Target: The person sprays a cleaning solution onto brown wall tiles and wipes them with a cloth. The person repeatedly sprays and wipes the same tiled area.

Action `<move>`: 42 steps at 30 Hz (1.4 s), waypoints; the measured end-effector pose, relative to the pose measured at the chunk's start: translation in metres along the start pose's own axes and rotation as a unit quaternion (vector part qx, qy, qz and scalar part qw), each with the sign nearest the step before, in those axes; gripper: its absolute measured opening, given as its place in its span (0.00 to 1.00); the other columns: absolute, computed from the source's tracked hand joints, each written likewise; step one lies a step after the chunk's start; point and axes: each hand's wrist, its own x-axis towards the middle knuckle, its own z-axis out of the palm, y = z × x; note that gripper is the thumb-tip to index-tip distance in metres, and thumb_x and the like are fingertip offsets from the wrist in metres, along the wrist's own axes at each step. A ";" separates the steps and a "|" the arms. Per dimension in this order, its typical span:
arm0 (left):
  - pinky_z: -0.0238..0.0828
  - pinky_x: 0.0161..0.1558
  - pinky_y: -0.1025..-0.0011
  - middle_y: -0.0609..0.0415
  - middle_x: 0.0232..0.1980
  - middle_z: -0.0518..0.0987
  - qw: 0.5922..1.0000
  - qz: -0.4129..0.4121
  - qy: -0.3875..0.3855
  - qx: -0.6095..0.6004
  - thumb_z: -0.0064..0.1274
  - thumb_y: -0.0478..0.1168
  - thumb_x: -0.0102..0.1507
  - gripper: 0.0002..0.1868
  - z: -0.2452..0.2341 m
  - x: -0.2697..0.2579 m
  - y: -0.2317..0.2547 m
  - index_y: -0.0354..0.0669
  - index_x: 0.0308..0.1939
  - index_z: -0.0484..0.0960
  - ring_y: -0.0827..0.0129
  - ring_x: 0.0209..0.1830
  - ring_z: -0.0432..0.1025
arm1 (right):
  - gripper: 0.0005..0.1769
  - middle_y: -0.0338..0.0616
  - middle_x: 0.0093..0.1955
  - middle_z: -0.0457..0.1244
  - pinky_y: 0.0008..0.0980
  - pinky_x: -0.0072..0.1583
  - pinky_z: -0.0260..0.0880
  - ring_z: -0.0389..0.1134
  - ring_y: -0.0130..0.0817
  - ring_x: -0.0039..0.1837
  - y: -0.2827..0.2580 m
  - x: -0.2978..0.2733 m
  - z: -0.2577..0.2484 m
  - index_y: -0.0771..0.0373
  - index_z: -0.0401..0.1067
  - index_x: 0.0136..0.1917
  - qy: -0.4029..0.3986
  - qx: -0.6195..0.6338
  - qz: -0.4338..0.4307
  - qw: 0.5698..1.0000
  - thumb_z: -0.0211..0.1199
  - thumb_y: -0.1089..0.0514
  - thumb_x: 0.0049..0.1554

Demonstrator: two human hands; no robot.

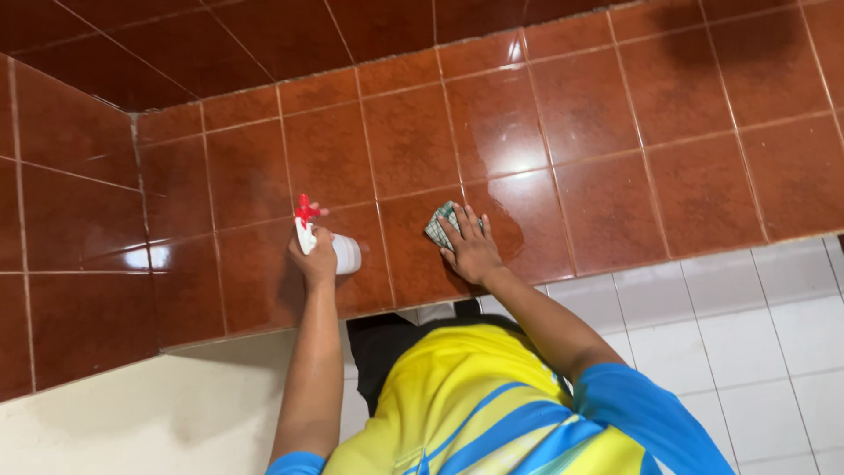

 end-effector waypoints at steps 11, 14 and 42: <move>0.71 0.33 0.73 0.50 0.46 0.84 1.000 -0.011 0.001 0.007 0.41 0.27 0.60 0.22 0.004 -0.001 0.004 0.32 0.58 0.79 0.72 0.28 0.73 | 0.39 0.53 0.86 0.36 0.61 0.79 0.28 0.33 0.54 0.85 -0.009 0.034 0.011 0.49 0.50 0.82 0.059 0.015 0.013 0.998 0.56 0.43 0.62; 0.72 0.36 0.73 0.49 0.46 0.84 1.000 -0.004 -0.008 0.004 0.41 0.26 0.61 0.22 0.000 -0.003 0.007 0.31 0.58 0.78 0.72 0.30 0.73 | 0.39 0.53 0.86 0.35 0.61 0.79 0.28 0.33 0.55 0.85 -0.013 0.036 0.013 0.49 0.49 0.82 0.057 0.013 0.019 0.998 0.56 0.43 0.62; 0.71 0.36 0.73 0.48 0.44 0.83 1.000 0.018 0.002 -0.012 0.41 0.26 0.61 0.22 0.001 -0.003 -0.008 0.29 0.58 0.79 0.74 0.29 0.72 | 0.39 0.57 0.85 0.34 0.59 0.79 0.27 0.32 0.56 0.85 -0.012 0.108 0.017 0.54 0.49 0.82 0.071 -0.011 0.023 0.997 0.54 0.42 0.64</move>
